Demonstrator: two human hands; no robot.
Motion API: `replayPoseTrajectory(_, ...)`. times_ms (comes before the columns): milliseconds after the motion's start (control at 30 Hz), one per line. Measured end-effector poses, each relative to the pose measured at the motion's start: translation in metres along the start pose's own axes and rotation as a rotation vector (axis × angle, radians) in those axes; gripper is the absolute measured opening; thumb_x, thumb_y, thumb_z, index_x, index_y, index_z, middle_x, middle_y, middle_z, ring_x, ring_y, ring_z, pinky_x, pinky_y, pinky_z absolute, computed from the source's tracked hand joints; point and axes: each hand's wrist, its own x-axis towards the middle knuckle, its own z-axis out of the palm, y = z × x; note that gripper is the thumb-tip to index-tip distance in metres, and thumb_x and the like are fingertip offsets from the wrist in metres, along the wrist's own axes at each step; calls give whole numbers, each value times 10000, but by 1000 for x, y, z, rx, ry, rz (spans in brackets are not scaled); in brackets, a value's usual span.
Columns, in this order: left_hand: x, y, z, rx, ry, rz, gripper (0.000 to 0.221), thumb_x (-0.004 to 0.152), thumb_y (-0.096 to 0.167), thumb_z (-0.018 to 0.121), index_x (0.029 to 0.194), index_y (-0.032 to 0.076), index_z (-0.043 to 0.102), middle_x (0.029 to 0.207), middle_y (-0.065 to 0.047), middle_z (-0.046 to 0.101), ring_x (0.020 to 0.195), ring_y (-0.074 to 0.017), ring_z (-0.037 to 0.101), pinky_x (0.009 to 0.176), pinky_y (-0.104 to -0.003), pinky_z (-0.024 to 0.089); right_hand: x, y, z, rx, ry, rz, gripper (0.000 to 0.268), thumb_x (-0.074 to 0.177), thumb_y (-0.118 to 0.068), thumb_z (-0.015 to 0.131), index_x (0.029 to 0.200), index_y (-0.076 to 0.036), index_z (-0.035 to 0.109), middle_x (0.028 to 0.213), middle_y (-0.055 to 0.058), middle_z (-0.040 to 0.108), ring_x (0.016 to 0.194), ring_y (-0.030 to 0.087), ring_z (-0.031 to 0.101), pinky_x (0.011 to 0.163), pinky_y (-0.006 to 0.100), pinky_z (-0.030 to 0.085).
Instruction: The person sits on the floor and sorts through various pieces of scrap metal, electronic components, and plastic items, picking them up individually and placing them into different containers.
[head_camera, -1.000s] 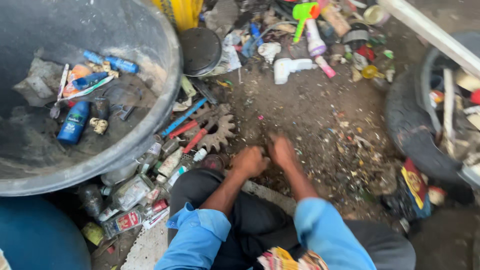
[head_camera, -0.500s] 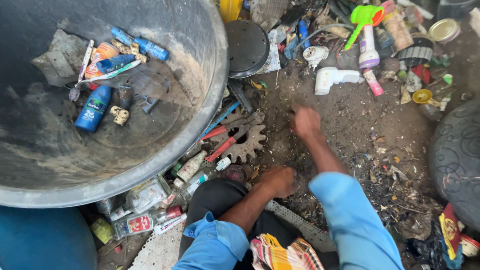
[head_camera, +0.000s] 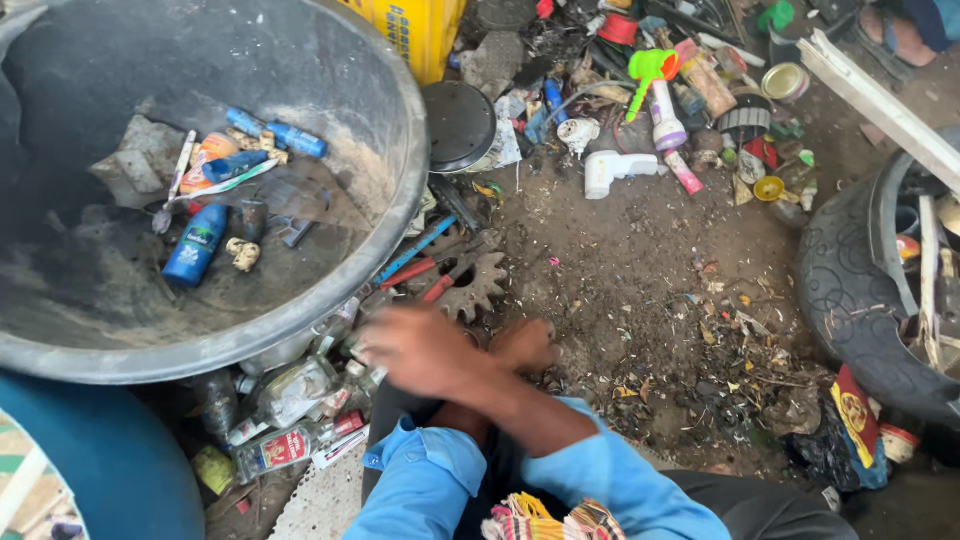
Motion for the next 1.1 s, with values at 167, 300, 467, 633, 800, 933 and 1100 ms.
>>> replayPoseTrajectory(167, 9, 23, -12, -113, 71, 79, 377, 846, 364, 683, 1041, 52, 763, 1101, -238, 720, 1054, -423, 684, 929, -521, 530, -55, 71, -93, -249, 379, 604, 108, 909, -170, 772, 914, -75, 721, 1156, 103, 747, 1086, 298, 730, 996, 423, 581)
replayPoseTrajectory(300, 8, 30, -5, -74, -28, 93, 397, 849, 387, 686, 1047, 51, 759, 1098, -243, 716, 1049, -427, 681, 925, -523, 527, -93, 137, -130, -369, 36, 876, 882, 748, -189, 822, 1512, -52, 403, 1575, 292, 336, 1304, 504, 464, 1031, 525, 440)
replayPoseTrajectory(467, 20, 15, 4, -58, -60, 17, 423, 854, 406, 695, 1038, 32, 767, 1086, -262, 717, 1058, -430, 688, 933, -519, 534, -78, 195, -113, -365, -54, 944, 709, 870, -357, 784, 1457, -98, 483, 1605, 222, 413, 1348, 417, 548, 1112, 466, 480)
replayPoseTrajectory(633, 15, 22, 3, -108, 25, 130, 393, 847, 368, 726, 1054, 34, 707, 1054, -249, 718, 1030, -441, 679, 872, -538, 548, -45, 258, -114, -402, -213, 996, 634, 887, -326, 749, 1442, -116, 528, 1592, 250, 381, 1305, 473, 535, 1082, 515, 469)
replayPoseTrajectory(800, 9, 41, -8, -244, -96, 55, 420, 866, 372, 701, 1163, 76, 678, 1042, -221, 706, 995, -434, 683, 867, -540, 532, 4, 345, -129, -664, -131, 604, 670, 844, -280, 786, 1429, -73, 535, 1515, 273, 402, 1389, 461, 415, 1165, 599, 308)
replayPoseTrajectory(933, 25, 38, 14, -301, -168, -52, 412, 877, 382, 679, 1159, 82, 673, 1051, -202, 702, 1008, -422, 681, 863, -531, 540, 80, 430, -137, -619, -119, 421, 559, 949, -301, 710, 1425, -57, 550, 1536, 308, 361, 1404, 502, 340, 1118, 645, 240)
replayPoseTrajectory(1100, 46, -3, 9, -424, -150, -171, 417, 875, 386, 683, 1162, 83, 675, 1065, -198, 699, 1021, -417, 678, 875, -526, 537, 175, 482, -128, -784, -157, 110, 512, 941, -140, 660, 1452, -180, 639, 1581, 201, 465, 1466, 413, 414, 1183, 606, 292)
